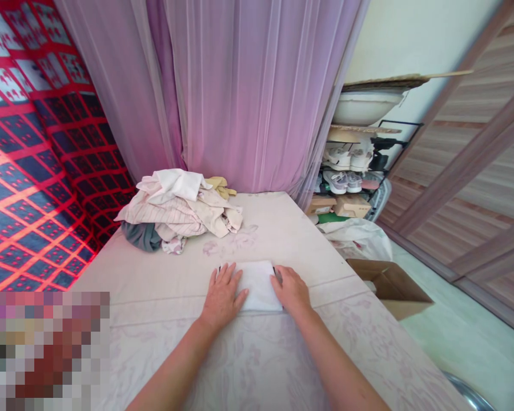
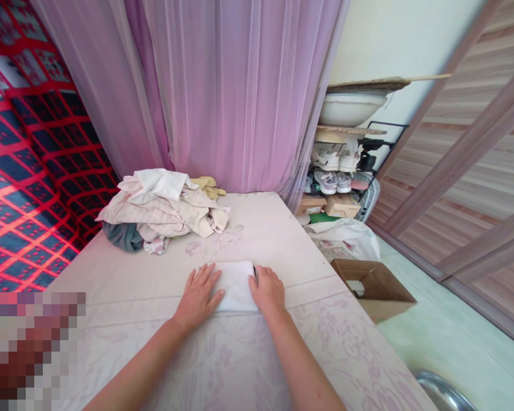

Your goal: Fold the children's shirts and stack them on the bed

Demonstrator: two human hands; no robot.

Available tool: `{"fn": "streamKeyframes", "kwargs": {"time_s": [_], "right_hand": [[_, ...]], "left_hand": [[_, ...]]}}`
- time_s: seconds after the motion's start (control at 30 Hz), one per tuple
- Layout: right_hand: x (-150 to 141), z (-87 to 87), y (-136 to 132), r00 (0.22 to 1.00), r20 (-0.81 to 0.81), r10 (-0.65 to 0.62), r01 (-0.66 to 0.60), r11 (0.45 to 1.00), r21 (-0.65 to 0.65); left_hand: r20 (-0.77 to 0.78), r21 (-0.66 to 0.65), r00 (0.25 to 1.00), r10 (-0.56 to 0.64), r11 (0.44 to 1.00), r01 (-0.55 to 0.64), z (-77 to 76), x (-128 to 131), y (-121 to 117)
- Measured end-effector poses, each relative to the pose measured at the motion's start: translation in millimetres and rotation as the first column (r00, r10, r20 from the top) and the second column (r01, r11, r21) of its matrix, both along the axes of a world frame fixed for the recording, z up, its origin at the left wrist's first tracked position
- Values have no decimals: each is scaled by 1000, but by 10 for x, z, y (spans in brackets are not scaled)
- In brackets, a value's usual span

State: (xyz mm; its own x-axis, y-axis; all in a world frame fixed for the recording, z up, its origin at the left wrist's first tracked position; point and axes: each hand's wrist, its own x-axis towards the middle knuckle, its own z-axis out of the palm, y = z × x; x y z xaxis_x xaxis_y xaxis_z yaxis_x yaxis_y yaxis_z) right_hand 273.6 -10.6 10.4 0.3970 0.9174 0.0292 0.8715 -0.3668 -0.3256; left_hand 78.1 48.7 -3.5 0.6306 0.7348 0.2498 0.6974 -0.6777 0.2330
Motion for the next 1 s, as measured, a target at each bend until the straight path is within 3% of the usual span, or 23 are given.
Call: {"fn": "streamKeyframes", "kwargs": {"time_s": [0.13, 0.23, 0.37, 0.47, 0.5, 0.57, 0.63, 0.67, 0.73, 0.8, 0.87, 0.93, 1.0], "right_hand": [[119, 105, -19, 985, -148, -93, 57, 971, -230], [121, 124, 19, 945, -295, -143, 81, 974, -211], [19, 172, 55, 862, -485, -144, 88, 987, -137], [-104, 308, 78, 758, -644, -106, 86, 994, -62], [-138, 369, 92, 698, -712, -76, 82, 996, -25], [-175, 487, 126, 506, -863, 16, 94, 993, 73], [-177, 552, 161, 307, -948, 81, 163, 977, 136], [-172, 553, 172, 268, -961, 74, 205, 970, 132], [-170, 485, 172, 327, -945, -11, 269, 960, 81], [-198, 351, 146, 386, -919, -81, 286, 957, 36], [-261, 205, 112, 318, -946, -64, 238, 971, 14], [-343, 86, 96, 205, -979, -13, 158, 987, 20], [-421, 6, 109, 177, -984, 11, 141, 989, 37]], "left_hand": [[15, -44, 989, -146, 988, 147, 86, 66, -283], [10, -105, 985, -173, 979, 173, 42, 211, -446], [24, -119, 996, -91, 989, 94, -11, 344, -519], [121, -104, 993, 0, 994, 13, 43, 333, -473], [180, -118, 984, 20, 993, 1, 80, 312, -439], [341, -192, 936, 82, 981, -16, 182, 254, -343], [522, -334, 825, 219, 942, -38, 313, 192, -218], [596, -430, 738, 318, 902, -42, 387, 162, -151], [666, -641, 515, 539, 767, 25, 537, 111, -17], [629, -776, 296, 719, 602, 189, 661, 73, 95], [550, -808, 147, 822, 479, 343, 719, 50, 168], [513, -796, 71, 855, 444, 411, 682, 33, 183], [516, -792, 17, 857, 469, 390, 549, -5, 127]]}}
